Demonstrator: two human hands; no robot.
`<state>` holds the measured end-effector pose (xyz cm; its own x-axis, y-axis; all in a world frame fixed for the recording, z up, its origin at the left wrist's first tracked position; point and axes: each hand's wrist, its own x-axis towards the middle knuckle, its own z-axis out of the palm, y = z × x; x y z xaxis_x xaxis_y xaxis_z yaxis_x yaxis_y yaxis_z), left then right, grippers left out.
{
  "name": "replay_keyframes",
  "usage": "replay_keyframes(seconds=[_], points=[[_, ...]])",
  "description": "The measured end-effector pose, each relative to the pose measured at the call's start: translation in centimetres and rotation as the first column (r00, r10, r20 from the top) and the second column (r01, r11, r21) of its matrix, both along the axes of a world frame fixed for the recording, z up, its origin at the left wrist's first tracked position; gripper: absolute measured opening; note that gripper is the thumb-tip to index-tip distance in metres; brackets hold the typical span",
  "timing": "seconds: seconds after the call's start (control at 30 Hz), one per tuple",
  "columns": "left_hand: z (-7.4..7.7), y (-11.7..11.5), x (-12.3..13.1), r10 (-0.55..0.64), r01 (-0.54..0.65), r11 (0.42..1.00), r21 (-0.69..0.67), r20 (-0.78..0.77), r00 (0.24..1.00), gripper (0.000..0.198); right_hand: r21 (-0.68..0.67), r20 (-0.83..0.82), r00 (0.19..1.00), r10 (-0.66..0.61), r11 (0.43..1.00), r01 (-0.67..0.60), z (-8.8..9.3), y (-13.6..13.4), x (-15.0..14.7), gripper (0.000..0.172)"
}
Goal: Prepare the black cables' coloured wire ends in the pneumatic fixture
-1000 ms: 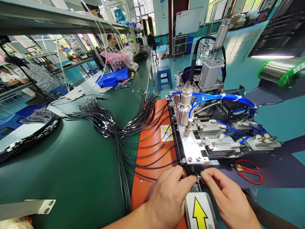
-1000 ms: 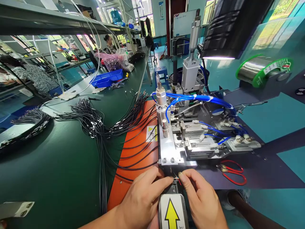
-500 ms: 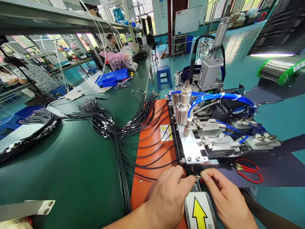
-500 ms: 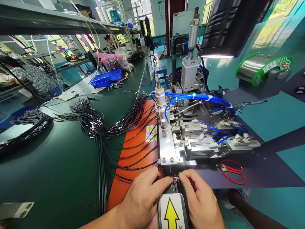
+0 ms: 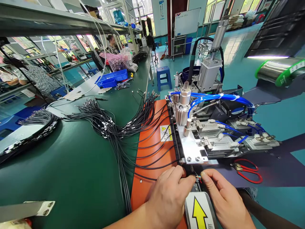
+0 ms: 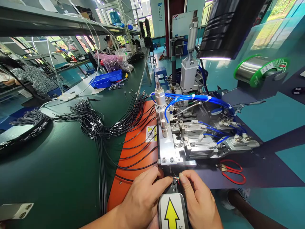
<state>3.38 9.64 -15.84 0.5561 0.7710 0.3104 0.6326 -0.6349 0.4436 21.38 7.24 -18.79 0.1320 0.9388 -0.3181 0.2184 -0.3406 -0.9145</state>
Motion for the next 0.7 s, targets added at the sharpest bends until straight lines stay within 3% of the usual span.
replay_keyframes(seconds=[0.23, 0.37, 0.57, 0.7], points=[[-0.1, 0.1, 0.0, -0.005, 0.005, 1.000, 0.018, -0.009, 1.000, 0.024, -0.025, 0.023, 0.993, 0.115, 0.993, -0.114, -1.9, 0.2, 0.8, 0.040], [-0.2, 0.1, 0.0, -0.007, 0.008, 1.000, 0.020, -0.034, 0.999, 0.025, 0.011, -0.022, 0.994, 0.105, 0.994, -0.105, -2.7, 0.4, 0.8, 0.041], [-0.4, 0.1, 0.0, -0.008, 0.008, 1.000, 0.029, -0.016, 1.000, 0.019, -0.078, -0.149, 0.988, 0.034, 0.996, -0.046, -2.1, -0.3, 1.5, 0.048], [-0.4, 0.0, 0.1, 0.012, -0.011, 0.999, 0.034, -0.028, 1.000, 0.020, -0.132, -0.313, 0.948, 0.062, 0.985, -0.108, -1.4, -1.0, 1.9, 0.049]])
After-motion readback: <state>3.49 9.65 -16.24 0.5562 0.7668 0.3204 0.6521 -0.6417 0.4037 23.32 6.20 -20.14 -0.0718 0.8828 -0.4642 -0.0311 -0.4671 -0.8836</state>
